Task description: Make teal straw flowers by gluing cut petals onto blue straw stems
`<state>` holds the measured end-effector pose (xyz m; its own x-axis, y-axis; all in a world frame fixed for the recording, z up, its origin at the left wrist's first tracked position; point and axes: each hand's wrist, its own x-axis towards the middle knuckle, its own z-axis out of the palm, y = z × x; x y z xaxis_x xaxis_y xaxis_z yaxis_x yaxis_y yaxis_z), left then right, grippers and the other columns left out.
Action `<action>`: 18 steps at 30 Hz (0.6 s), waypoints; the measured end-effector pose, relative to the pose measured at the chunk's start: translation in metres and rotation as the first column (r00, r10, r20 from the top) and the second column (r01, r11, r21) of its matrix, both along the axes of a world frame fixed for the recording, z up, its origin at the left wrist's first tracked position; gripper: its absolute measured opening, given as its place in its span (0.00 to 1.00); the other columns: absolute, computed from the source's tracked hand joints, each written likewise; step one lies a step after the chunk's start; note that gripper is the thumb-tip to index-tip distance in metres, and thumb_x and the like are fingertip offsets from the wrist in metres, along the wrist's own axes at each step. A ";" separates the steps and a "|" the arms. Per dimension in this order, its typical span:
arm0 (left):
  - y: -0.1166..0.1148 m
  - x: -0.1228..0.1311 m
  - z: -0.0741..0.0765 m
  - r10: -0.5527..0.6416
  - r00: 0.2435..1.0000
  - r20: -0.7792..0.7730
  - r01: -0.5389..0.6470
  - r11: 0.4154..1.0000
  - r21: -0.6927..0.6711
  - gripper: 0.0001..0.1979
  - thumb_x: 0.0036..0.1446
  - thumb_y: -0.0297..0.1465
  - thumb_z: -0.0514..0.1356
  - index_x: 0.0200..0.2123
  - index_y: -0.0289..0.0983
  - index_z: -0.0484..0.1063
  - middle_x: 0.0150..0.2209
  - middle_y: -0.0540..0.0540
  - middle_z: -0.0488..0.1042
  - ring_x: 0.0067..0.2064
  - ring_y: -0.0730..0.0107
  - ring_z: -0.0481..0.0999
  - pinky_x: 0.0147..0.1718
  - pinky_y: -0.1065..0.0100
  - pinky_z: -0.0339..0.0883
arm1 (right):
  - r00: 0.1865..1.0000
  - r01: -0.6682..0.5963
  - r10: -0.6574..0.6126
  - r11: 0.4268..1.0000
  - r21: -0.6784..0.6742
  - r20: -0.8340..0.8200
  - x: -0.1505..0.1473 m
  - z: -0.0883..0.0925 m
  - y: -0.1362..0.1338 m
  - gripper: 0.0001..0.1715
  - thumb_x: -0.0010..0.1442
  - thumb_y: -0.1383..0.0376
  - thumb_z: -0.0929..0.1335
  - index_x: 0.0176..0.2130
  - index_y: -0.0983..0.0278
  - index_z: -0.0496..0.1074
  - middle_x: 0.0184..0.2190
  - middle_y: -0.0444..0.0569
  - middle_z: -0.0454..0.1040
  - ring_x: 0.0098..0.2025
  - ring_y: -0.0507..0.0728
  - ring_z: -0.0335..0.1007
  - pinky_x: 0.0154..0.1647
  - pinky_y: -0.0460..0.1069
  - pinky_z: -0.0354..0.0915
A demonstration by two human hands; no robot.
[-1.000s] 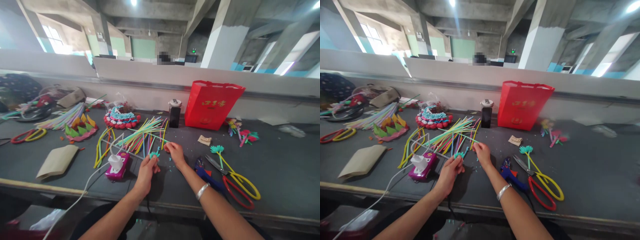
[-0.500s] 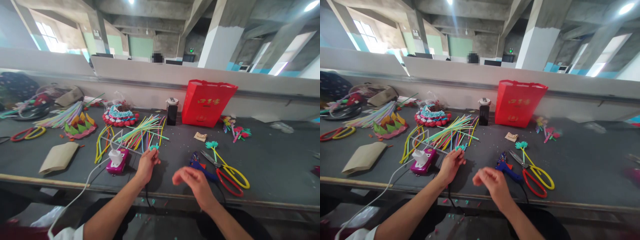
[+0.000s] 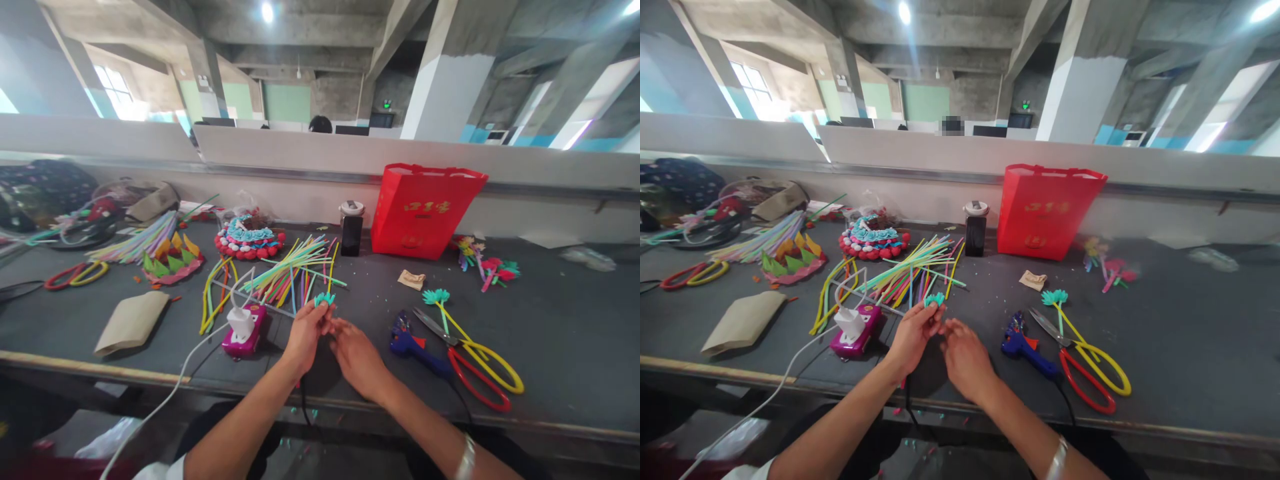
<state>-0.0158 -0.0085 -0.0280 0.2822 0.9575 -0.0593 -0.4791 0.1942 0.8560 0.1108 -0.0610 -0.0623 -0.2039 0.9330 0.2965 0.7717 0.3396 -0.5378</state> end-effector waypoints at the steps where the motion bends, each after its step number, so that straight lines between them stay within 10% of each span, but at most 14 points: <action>1: 0.000 0.001 0.000 -0.002 1.000 -0.007 0.002 1.000 -0.002 0.12 0.51 0.37 0.65 0.27 0.34 0.70 0.26 0.52 0.68 0.21 0.81 0.60 0.26 0.72 0.62 | 0.998 -0.055 0.055 0.998 0.000 -0.013 0.004 0.004 -0.015 0.21 0.59 0.69 0.65 0.51 0.63 0.75 0.53 0.55 0.75 0.58 0.60 0.67 0.60 0.56 0.62; 4: 0.000 0.004 -0.002 -0.016 0.999 -0.035 0.016 1.000 -0.005 0.13 0.51 0.39 0.65 0.28 0.34 0.71 0.26 0.53 0.67 0.20 0.81 0.58 0.26 0.71 0.63 | 0.955 -0.121 0.103 0.992 -0.047 -0.277 0.025 0.025 -0.043 0.14 0.61 0.64 0.65 0.41 0.58 0.80 0.40 0.49 0.81 0.44 0.58 0.77 0.48 0.54 0.71; 8: -0.002 0.011 -0.004 -0.060 0.994 -0.097 0.060 0.998 -0.005 0.14 0.49 0.40 0.66 0.28 0.33 0.72 0.24 0.52 0.67 0.19 0.81 0.58 0.25 0.71 0.61 | 0.826 0.103 -0.191 0.976 -0.190 -0.531 0.053 0.048 -0.026 0.18 0.60 0.56 0.67 0.46 0.61 0.77 0.37 0.50 0.81 0.38 0.58 0.78 0.35 0.49 0.73; 18: -0.012 0.025 -0.003 0.004 0.854 -0.520 0.154 0.953 0.260 0.14 0.54 0.39 0.61 0.23 0.37 0.68 0.22 0.52 0.64 0.25 0.73 0.61 0.26 0.71 0.54 | 0.809 0.156 -0.221 0.974 -0.164 -0.544 0.046 0.028 0.006 0.11 0.58 0.60 0.66 0.31 0.63 0.75 0.27 0.46 0.77 0.28 0.54 0.72 0.31 0.47 0.67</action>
